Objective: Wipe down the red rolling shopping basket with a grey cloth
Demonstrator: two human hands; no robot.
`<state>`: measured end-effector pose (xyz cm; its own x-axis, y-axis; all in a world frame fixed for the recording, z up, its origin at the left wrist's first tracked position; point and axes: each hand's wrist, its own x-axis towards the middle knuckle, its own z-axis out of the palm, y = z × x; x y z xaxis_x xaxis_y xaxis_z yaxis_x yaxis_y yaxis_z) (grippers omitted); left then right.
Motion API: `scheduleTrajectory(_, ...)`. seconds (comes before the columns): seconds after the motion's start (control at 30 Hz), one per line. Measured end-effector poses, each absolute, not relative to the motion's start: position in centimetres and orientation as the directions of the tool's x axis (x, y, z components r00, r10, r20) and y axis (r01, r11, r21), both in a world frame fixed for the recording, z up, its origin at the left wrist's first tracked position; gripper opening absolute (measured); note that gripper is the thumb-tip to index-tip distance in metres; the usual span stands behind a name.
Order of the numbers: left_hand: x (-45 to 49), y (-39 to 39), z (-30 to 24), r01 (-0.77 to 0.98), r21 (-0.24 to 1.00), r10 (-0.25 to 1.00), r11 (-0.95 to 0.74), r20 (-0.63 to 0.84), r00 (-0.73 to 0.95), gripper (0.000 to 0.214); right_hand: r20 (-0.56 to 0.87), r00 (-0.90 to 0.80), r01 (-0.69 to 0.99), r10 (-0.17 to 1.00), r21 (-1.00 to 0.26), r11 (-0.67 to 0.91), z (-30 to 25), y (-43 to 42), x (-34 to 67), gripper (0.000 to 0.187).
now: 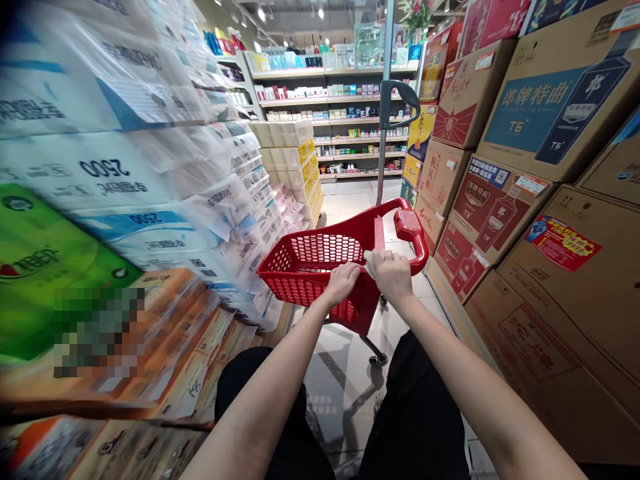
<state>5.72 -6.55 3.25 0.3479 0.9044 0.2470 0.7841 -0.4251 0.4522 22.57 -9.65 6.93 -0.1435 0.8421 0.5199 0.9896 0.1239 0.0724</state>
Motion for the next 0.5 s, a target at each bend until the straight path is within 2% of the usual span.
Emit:
scheduleTrajectory(0.1,5.8,-6.5,3.1,0.798,0.422,0.900,-0.431,0.268,0.344,0.042,0.625,-0.252,0.968,0.738,0.155,0.200,5.0,-11.2,21.9,0.041)
scheduleTrajectory(0.17,5.8,-6.4,3.1,0.791,0.428,0.898,-0.436,0.270,0.349,0.042,0.599,-0.242,0.970,0.763,0.150,0.190,4.9,-11.0,21.6,0.040)
scheduleTrajectory(0.37,5.9,-5.9,2.9,0.732,0.477,0.874,-0.486,0.281,0.397,0.036,0.253,-0.012,1.000,0.967,0.024,0.006,8.8,-6.8,21.3,0.051)
scheduleTrajectory(0.5,5.1,-6.0,3.1,0.711,0.444,0.838,-0.546,0.284,0.466,0.041,0.017,-0.029,0.999,0.999,0.014,0.028,11.0,-5.3,22.5,0.051)
